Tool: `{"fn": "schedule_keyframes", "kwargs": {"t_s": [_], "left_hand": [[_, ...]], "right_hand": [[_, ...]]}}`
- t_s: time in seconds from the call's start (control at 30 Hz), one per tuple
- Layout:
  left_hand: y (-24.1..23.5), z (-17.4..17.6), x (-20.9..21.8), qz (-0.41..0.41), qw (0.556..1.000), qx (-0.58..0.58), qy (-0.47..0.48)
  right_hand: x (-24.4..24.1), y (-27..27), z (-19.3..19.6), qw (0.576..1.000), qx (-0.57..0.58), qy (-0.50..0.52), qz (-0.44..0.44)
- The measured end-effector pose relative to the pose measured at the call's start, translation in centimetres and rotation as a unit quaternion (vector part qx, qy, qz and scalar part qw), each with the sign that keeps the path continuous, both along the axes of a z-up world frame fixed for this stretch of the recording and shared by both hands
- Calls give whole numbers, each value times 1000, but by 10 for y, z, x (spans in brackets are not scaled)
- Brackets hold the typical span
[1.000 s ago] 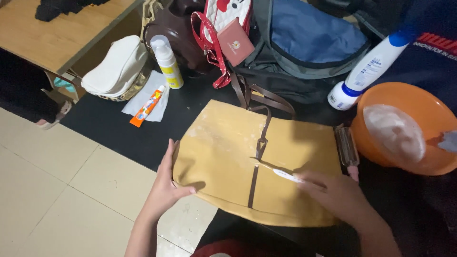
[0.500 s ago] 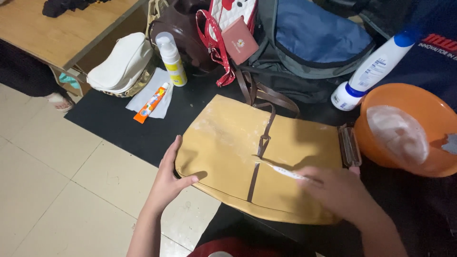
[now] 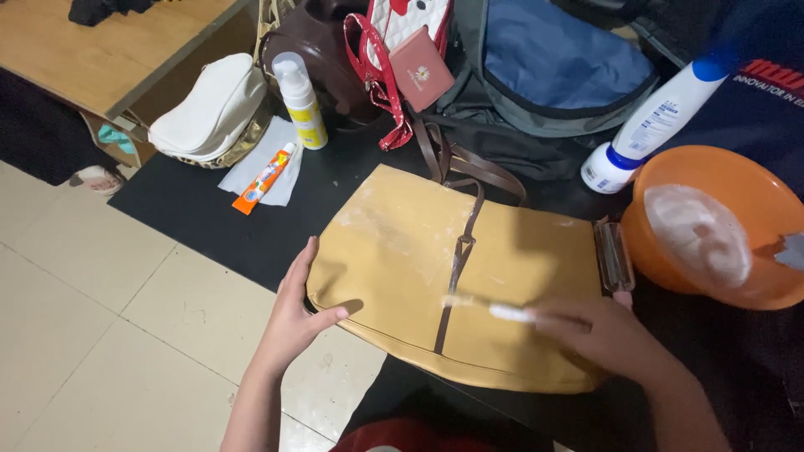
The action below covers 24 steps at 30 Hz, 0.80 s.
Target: Cleaning a yellow leather bag by applying foam and scrubbing the surface with a toothbrush.
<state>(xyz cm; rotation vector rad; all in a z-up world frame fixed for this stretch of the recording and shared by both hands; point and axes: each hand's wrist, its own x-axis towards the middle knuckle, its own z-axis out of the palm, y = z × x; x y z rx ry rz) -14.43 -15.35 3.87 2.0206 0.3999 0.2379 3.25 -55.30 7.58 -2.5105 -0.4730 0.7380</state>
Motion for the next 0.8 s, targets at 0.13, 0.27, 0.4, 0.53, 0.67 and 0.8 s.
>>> {"fn": "schedule_keyframes", "kwargs": {"t_s": [0.13, 0.27, 0.4, 0.53, 0.67, 0.8], "left_hand": [[-3, 5, 1, 6, 1000, 0, 15], [-1, 3, -1, 5, 1000, -14, 14], [-3, 2, -1, 11, 1000, -8, 21], [-3, 4, -1, 6, 1000, -14, 17], [-5, 5, 1, 10, 999, -15, 28], [0, -1, -3, 3, 999, -30, -35]], "right_hand": [[-2, 8, 0, 987, -112, -115, -3], [-2, 7, 4, 999, -39, -30, -8], [-8, 21, 14, 985, -161, -68, -2], [-2, 10, 7, 995, -104, -13, 3], [-3, 15, 14, 996, -73, -53, -15], [-3, 22, 31, 999, 11, -1, -51]]}}
